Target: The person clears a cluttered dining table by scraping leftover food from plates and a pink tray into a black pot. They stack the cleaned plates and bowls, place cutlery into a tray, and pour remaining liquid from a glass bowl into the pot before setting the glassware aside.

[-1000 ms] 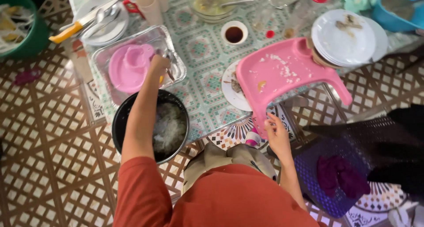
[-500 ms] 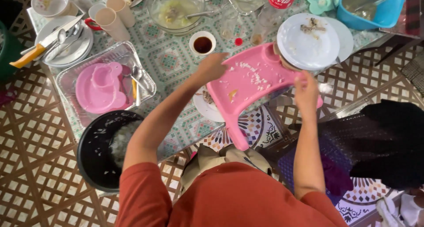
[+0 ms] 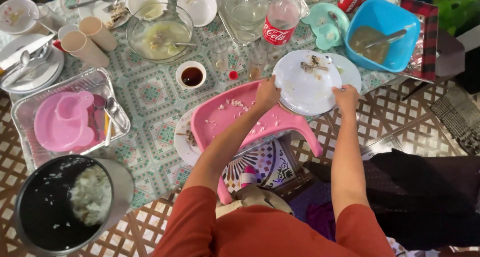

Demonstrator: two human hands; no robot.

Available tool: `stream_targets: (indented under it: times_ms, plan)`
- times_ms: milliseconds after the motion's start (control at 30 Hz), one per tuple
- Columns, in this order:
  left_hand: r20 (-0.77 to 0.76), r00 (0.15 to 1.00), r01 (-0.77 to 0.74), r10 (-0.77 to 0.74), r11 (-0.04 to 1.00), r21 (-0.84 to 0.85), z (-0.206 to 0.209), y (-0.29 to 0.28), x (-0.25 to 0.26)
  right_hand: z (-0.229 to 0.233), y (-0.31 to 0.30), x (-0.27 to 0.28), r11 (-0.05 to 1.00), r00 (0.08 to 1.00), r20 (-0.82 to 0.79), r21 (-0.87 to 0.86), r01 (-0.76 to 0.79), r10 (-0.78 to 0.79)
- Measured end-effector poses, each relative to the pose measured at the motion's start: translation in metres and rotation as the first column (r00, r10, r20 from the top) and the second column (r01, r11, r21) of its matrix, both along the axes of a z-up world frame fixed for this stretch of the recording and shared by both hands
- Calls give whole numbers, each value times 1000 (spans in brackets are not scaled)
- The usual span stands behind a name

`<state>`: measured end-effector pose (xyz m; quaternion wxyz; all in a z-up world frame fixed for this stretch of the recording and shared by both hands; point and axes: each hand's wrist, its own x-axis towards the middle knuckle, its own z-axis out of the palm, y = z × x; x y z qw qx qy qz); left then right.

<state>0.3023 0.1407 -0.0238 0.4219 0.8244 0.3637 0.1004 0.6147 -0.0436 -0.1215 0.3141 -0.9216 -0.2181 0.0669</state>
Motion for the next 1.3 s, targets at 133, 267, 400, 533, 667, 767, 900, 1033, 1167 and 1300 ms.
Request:
stream_targets:
  times_ms: [133,267,400,533,667,767,900,1033,1167,1300]
  plan:
    - [129,979,-153,158,987,-51,-31,-1,11,50,0,-37,997,999,29,-67,-41,43]
    - [271,910,-261,313,941,-214,-61,3,18,63,-1,-54,996,999,13,-84,-28,29]
    - [448,769,-282,456,871,-402,-51,-10,14,87,-14,-79,998,998,10,26,-54,54]
    - [369,695,-141,617,621,-771,-17,-27,-23,122,-33,-116,994,995,-75,93,-52,59]
    - [342,639,33,689,419,-907,31,-53,-87,174,-39,-188,978,980,-167,196,-76,110]
    - [367,591,48,719,422,-905,52,-63,-136,196,-37,-229,962,968,-178,242,-129,175]
    - [330,530,-40,781,412,-910,52,-67,-213,188,-29,-265,898,908,-177,307,-316,380]
    - [336,333,-136,881,398,-907,97,-81,-311,199,5,-346,824,802,-266,373,-426,535]
    - [366,165,-324,916,401,-857,103,-82,-406,255,50,-451,612,615,-43,172,-772,787]
    - [459,125,-437,880,464,-770,140,-92,-478,268,106,-542,340,380,182,213,-916,907]
